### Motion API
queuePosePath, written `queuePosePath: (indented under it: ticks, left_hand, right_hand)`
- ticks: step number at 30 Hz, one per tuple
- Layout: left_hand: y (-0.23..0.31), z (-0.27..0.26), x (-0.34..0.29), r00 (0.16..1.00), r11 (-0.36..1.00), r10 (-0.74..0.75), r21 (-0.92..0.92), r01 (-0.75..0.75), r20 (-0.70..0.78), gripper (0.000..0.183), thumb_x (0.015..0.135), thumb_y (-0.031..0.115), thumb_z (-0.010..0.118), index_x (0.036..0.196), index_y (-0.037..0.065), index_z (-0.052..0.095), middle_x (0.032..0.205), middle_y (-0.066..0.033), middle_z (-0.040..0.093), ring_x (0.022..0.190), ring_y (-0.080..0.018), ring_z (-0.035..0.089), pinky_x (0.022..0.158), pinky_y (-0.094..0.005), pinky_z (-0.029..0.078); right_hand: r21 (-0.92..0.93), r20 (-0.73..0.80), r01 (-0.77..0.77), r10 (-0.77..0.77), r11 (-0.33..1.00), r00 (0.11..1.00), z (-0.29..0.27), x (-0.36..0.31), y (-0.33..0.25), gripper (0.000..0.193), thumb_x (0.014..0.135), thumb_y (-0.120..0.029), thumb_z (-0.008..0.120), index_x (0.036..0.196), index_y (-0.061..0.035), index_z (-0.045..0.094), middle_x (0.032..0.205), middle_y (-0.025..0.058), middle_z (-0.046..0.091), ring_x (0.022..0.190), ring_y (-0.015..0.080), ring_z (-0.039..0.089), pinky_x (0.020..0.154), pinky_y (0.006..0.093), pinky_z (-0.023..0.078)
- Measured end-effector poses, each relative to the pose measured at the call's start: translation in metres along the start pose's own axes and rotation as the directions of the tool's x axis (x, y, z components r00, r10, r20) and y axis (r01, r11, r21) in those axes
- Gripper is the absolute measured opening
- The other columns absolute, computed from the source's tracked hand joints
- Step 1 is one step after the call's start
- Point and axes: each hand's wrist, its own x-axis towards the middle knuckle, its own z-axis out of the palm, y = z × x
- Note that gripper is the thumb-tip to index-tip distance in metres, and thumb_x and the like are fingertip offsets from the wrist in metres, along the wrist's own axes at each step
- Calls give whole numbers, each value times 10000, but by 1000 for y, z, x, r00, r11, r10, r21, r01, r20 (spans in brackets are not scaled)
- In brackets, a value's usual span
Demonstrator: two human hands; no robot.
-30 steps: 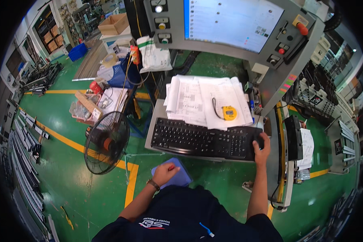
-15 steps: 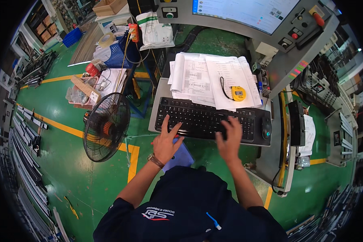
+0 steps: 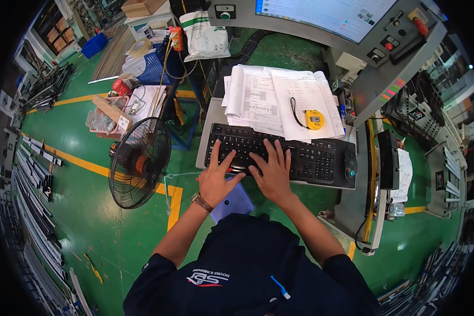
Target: The person operates the control interface of an industrial metal fabrication machine by interacting with a keyboard, mouse, and monitor.
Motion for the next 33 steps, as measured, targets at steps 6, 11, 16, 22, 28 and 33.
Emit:
queuePosePath:
  ticks: [6,11,16,22,28,33]
  left_hand:
    - [-9,-3,16,997,995,-73,70,73,-5,814,837,552,946,1491,119,729,1801,-229,397,1048,-402,822,822,-469,680]
    - [-4,-5,20,996,987,-83,141,79,23,824,834,584,940,1476,112,734,1787,-223,428,1025,-389,828,806,-462,676]
    - [-10,-8,10,1000,997,-21,69,21,-7,736,842,549,948,1394,91,781,1782,-213,444,976,-386,832,800,-456,678]
    - [-8,-12,16,999,996,-40,76,41,-15,736,850,538,946,1393,71,774,1779,-219,442,1001,-394,828,815,-459,678]
    - [-13,-11,31,987,984,-159,82,160,-19,801,874,576,913,1449,51,726,1776,-230,436,1110,-425,801,865,-502,669]
    - [-20,-6,39,985,976,-173,133,173,-7,822,889,613,883,1455,41,716,1772,-234,440,1116,-435,797,853,-507,667]
  right_hand:
    - [-33,-5,-87,87,996,996,3,4,7,451,1102,-383,707,1494,-163,730,1758,175,445,1696,437,284,1367,672,152]
    - [71,-39,-76,79,995,996,1,-3,2,425,1053,-334,766,1422,-123,757,1696,199,491,1665,458,334,1352,685,200]
    - [132,-70,-43,53,990,996,-4,-18,-5,382,1024,-282,801,1378,-140,780,1681,187,514,1654,456,359,1356,677,208]
    - [59,-37,-25,27,998,999,-5,-31,-3,353,1055,-299,771,1378,-159,786,1720,146,496,1679,424,335,1377,647,170]
    - [113,-54,-72,78,991,995,-4,-32,-5,375,1018,-256,804,1377,-150,785,1687,172,512,1660,429,361,1367,663,199]
    - [107,-53,-92,98,990,994,-2,-38,-3,404,1020,-266,801,1405,-149,769,1685,177,504,1662,432,353,1368,662,197]
